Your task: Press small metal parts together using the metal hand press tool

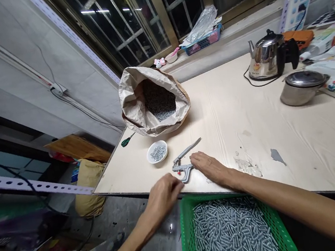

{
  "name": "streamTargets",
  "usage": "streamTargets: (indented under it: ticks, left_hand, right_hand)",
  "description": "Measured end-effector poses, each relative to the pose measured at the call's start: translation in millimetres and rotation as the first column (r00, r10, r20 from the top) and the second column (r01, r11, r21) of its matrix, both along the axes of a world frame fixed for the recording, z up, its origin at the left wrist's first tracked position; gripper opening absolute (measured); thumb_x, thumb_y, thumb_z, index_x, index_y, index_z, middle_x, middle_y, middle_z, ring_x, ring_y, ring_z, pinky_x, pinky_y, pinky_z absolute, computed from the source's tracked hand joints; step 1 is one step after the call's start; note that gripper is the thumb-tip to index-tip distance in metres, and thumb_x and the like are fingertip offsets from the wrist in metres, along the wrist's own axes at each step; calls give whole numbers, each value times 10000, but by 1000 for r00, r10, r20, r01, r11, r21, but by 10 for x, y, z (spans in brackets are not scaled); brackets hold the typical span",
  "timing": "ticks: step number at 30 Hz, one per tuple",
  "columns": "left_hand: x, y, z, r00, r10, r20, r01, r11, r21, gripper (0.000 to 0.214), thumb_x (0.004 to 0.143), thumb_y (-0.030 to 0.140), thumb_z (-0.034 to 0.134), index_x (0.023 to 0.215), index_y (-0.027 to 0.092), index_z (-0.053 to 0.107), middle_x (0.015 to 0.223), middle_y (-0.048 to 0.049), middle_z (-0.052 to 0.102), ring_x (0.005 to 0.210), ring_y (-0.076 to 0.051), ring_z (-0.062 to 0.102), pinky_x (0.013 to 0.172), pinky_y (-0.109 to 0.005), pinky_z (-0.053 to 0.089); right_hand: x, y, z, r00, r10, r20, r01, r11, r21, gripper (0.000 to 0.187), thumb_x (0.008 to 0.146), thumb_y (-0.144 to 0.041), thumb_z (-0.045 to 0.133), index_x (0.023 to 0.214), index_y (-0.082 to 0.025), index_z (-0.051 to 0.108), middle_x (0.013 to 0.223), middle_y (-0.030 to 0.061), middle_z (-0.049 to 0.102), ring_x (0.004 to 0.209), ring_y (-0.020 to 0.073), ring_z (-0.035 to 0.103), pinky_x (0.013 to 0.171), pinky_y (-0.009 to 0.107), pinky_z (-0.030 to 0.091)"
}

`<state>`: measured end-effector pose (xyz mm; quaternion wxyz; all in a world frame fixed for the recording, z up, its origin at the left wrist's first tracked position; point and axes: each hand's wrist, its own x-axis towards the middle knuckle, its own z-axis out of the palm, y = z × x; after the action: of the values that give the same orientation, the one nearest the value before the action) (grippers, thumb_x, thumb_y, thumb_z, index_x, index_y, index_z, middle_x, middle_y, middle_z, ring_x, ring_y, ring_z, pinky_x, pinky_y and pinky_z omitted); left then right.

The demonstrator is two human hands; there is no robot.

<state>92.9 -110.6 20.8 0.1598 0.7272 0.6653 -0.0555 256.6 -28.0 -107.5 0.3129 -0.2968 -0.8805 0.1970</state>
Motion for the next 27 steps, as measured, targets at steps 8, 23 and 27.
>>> streamTargets:
  ticks: [8, 23, 27]
  left_hand:
    - [-652, 705, -48, 938, 261, -229, -172, 923, 345, 298, 940, 269, 414, 981, 171, 692, 1016, -89, 627, 1008, -230, 546, 701, -291, 444]
    - [-934, 1106, -216, 970, 234, -71, -196, 917, 348, 235, 880, 186, 433, 938, 112, 648, 976, -117, 656, 900, -206, 593, 763, -291, 472]
    - [-770, 729, -307, 806, 294, 514, -404, 907, 115, 253, 773, 340, 541, 856, 136, 666, 724, -21, 655, 574, -137, 575, 558, -239, 455]
  right_hand:
    - [-38, 6, -49, 999, -16, -44, 19, 997, 80, 134, 945, -124, 429, 985, -188, 540, 1126, 105, 572, 1083, 245, 511, 903, 424, 486]
    - [-40, 22, -50, 1000, -6, -20, 8, 991, 131, 157, 959, -104, 384, 987, -169, 524, 1040, 97, 567, 982, 219, 507, 883, 389, 450]
    - [-19, 12, -14, 1000, -19, 14, 17, 990, 136, 156, 966, -112, 380, 935, -172, 520, 945, 76, 571, 888, 202, 502, 850, 380, 411]
